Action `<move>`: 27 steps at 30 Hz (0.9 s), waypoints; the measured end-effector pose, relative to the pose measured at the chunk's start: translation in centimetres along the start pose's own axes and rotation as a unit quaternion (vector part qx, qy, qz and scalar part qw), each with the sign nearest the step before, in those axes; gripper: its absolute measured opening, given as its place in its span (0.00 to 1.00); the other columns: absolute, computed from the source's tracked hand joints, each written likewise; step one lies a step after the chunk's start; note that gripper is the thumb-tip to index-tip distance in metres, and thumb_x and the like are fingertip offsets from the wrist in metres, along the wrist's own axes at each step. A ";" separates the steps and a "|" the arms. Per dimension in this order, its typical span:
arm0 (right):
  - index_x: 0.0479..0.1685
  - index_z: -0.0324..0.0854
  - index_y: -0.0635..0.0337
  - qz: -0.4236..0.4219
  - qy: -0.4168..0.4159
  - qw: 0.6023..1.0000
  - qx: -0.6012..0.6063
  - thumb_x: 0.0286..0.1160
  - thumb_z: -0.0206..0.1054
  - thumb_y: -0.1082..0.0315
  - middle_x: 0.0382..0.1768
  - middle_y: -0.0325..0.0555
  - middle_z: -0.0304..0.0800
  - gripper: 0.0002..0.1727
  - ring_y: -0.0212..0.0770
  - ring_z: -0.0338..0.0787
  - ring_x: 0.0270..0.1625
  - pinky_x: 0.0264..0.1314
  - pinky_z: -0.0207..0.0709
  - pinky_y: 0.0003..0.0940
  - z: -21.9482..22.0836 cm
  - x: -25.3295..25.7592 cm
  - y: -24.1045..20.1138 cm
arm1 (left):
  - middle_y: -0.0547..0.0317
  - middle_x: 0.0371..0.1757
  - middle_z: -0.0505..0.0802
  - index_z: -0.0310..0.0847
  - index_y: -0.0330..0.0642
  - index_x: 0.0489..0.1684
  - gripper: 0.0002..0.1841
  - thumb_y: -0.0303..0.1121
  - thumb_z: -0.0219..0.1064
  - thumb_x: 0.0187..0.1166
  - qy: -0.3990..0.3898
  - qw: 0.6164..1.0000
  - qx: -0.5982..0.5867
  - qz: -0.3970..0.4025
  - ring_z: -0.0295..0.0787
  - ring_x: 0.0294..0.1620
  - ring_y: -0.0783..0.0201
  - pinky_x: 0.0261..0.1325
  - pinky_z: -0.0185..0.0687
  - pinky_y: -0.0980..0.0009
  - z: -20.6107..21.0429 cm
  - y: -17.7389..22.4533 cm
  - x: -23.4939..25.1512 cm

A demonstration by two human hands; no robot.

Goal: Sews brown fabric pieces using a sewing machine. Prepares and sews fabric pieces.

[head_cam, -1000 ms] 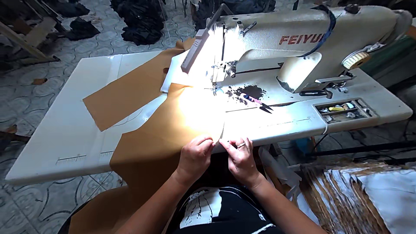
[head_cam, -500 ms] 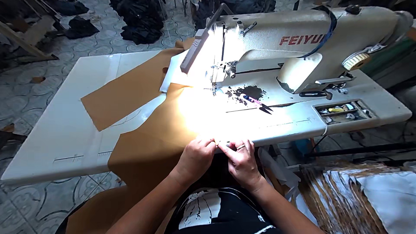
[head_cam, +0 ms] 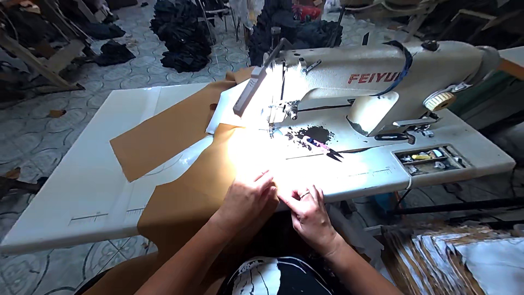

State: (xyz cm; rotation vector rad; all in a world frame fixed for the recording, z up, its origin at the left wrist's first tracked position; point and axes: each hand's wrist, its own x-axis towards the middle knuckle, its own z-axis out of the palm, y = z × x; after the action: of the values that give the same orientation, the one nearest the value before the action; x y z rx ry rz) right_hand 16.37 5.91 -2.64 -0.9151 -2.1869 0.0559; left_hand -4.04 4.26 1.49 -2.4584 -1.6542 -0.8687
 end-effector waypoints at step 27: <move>0.56 0.96 0.45 0.005 -0.084 0.996 -0.010 0.63 0.65 0.73 0.41 0.53 0.93 0.23 0.62 0.90 0.54 0.64 0.75 0.67 0.0 4.7 2.4 | 0.54 0.61 0.95 0.94 0.46 0.55 0.18 0.34 0.61 0.72 0.040 0.996 0.033 -0.076 0.91 0.64 0.48 0.63 0.79 0.40 2.9 1.2 0.8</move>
State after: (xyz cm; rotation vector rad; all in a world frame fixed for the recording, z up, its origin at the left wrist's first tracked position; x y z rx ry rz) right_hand 15.60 10.64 -0.46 -0.9643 -2.3420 0.1204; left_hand -1.56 5.38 -0.25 -2.2478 -1.8282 -0.9007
